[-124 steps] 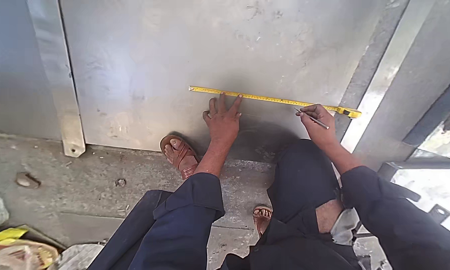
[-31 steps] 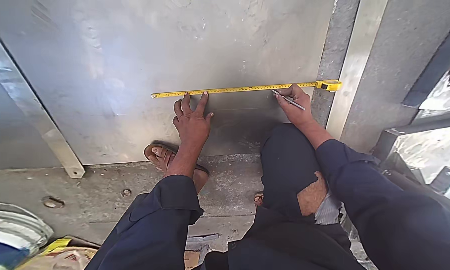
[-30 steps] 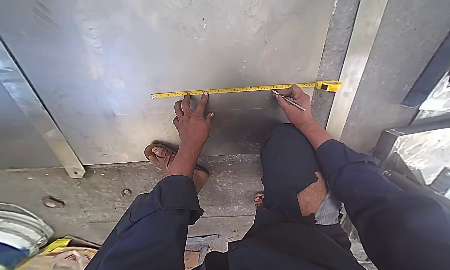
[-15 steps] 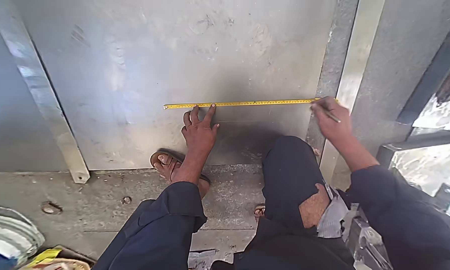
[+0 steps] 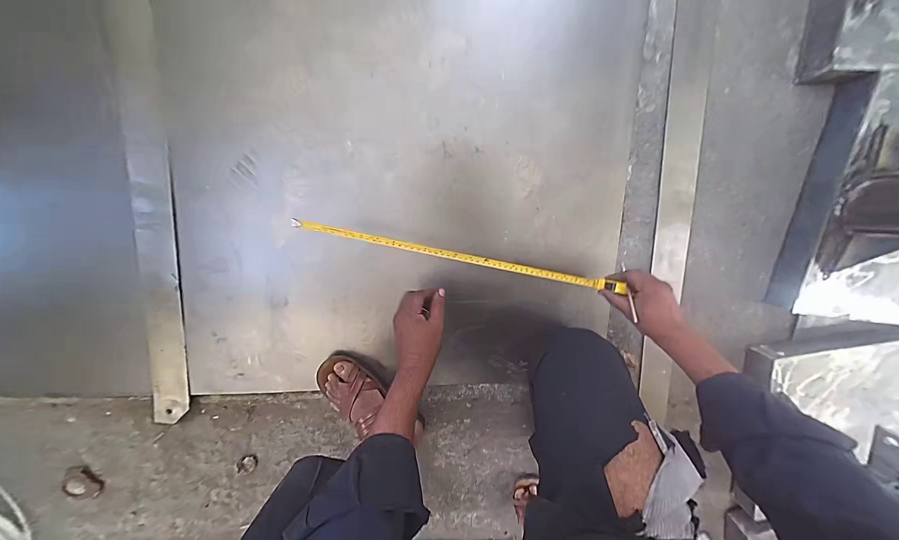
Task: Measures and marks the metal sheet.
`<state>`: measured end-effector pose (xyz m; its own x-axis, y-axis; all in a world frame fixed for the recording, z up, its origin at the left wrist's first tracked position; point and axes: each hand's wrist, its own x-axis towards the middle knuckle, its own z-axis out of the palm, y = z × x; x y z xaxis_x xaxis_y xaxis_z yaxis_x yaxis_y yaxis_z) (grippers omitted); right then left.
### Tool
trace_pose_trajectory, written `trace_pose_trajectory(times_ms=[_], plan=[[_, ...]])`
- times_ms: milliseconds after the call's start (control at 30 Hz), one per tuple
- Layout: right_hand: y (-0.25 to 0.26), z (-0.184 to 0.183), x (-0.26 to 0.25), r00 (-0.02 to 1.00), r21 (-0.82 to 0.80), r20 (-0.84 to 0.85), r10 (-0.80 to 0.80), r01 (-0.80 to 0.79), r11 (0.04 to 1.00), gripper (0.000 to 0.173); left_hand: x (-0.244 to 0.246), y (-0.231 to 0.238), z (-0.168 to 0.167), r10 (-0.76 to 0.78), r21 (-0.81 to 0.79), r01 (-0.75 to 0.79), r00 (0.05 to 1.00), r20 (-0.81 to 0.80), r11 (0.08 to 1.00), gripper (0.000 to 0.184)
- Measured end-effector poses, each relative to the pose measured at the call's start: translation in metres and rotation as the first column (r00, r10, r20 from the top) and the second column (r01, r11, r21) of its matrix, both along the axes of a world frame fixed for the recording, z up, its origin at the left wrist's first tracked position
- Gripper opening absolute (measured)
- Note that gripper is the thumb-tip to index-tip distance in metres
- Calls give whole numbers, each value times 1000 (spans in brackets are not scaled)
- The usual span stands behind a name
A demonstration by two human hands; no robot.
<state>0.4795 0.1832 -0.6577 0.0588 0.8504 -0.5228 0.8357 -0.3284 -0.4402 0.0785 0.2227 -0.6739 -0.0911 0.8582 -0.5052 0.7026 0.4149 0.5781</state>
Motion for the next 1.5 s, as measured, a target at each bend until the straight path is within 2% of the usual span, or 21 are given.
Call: trace_pose_trajectory(times_ms=[33,67,133,200,267,333,367,500,633,733,800,933,1067,1133,1200,1333,1500], plan=[[3,2,-14,998,8,-65,-15,16,1000,38,7,-1,-2,124,-135,-100,975,184,986,36],[8,3,-29,991,21,-132,-29,32,999,38,15,-1,-4,255,-279,-158,899,356,947,35],[16,7,-64,970,40,-240,-29,40,998,37,30,-5,-2,485,-516,-181,681,548,837,35],[24,10,-98,952,45,-307,20,-6,999,37,42,-8,5,605,-633,-141,507,615,761,37],[36,8,-130,940,70,-331,88,-68,995,35,46,-9,10,665,-675,-119,364,653,728,41],[46,8,-155,938,56,-324,128,-116,992,34,46,-12,13,701,-680,-178,250,667,711,40],[51,10,-164,939,45,-313,143,-136,990,34,45,-12,13,711,-671,-236,222,667,703,38],[65,12,-187,937,43,-330,118,-110,993,42,44,3,22,769,-608,-483,275,577,630,32],[60,5,-209,954,102,-290,-77,111,989,51,50,9,36,803,-552,-610,265,534,568,25],[56,5,-229,953,84,-267,-141,169,982,52,59,4,37,804,-484,-689,251,539,540,16],[54,0,-237,957,116,-255,-134,168,979,53,60,0,35,809,-460,-718,247,534,522,14],[49,-13,-239,968,219,-248,-44,100,970,47,61,4,37,861,-480,-745,251,442,464,22],[48,-19,-235,966,321,-252,-57,139,937,38,69,8,39,858,-470,-740,291,422,482,22],[51,-19,-230,952,317,-295,-79,176,932,37,74,12,39,841,-467,-722,306,446,510,19],[51,-18,-223,913,291,-385,-131,254,922,38,78,17,39,832,-484,-704,288,475,520,18],[53,-15,-203,746,132,-547,-379,524,841,45,96,31,40,846,-544,-673,252,470,502,20],[56,-12,-168,614,29,-562,-554,684,728,51,134,41,38,852,-630,-588,232,469,507,24]])
